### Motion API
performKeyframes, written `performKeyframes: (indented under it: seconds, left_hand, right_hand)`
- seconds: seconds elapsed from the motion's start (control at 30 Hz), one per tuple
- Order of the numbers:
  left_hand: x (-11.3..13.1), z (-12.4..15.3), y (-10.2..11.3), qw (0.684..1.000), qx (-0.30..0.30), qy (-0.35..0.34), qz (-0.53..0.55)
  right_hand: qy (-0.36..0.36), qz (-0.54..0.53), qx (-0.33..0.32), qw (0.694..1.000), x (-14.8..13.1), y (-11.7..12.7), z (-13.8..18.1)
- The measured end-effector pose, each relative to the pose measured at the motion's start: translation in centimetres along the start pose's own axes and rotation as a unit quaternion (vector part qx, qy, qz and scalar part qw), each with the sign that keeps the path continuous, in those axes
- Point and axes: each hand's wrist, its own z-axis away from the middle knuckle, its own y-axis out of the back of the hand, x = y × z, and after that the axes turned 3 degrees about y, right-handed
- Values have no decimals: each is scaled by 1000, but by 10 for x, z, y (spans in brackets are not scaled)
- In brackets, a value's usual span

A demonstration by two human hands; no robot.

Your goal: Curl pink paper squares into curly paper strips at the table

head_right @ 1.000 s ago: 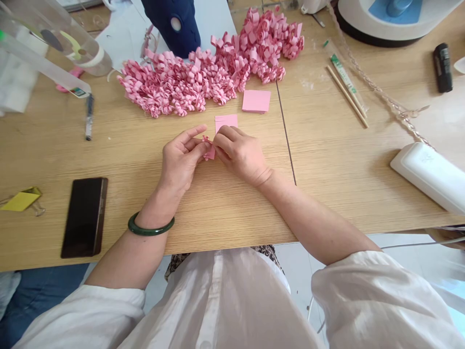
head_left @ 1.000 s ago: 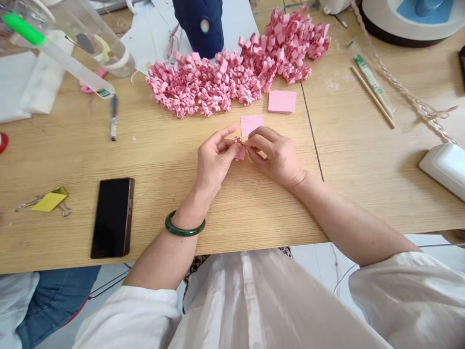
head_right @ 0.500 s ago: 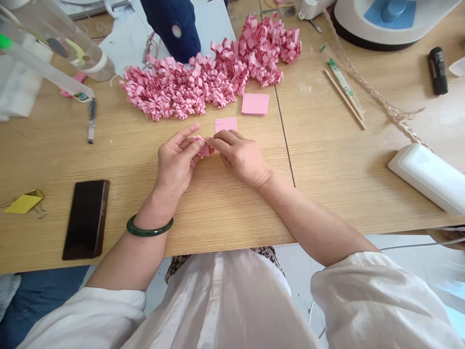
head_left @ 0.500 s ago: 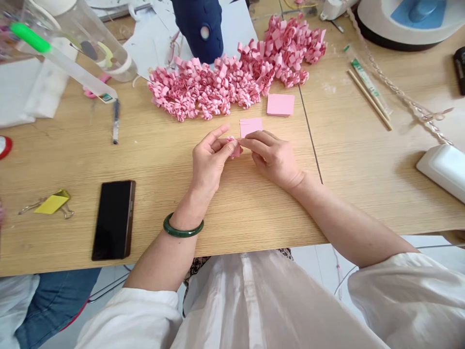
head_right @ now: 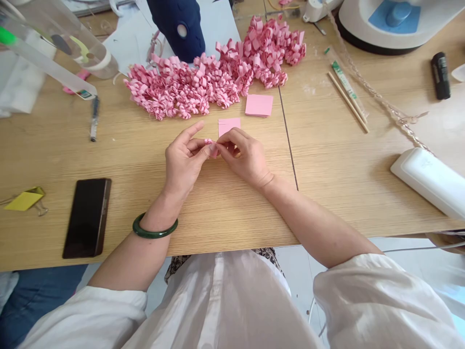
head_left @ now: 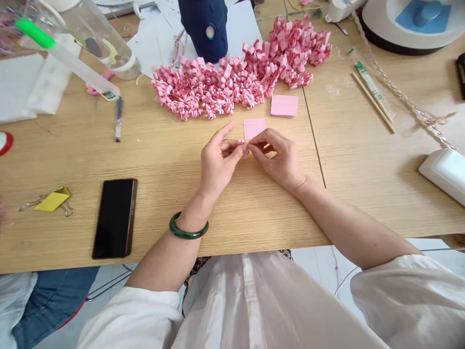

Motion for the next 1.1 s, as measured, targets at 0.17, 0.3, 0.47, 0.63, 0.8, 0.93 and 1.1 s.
performKeyframes:
  seconds: [0.17,0.3,0.47,0.63,0.8,0.93,1.1]
  left_hand:
    - [1,1,-2,999,-6,17,27]
    - [3,1,-3,999,-14,17,45]
    - [2,0,-2,999,-18,26,31]
    - [3,1,-2,1000,-14,19,6]
    - [5,2,-4,999,-10,40,16]
    - [8,2,-4,997,-11,61,37]
    - [15,3,-6,990,-2,117,79]
  right_hand:
    - [-41,-29,12,999,0,-1,-1]
    - [-79,-61,13,995,5,-2,-2]
    - [-117,-94,-3,989,8,-5,-1]
    - [-125,-100,11,987,5,-5,-2]
    - [-124,-88,21,988,3,-4,-2]
    - [-122,-82,19,989,3,-5,-1]
    - [-73,-46,14,996,2,-4,1]
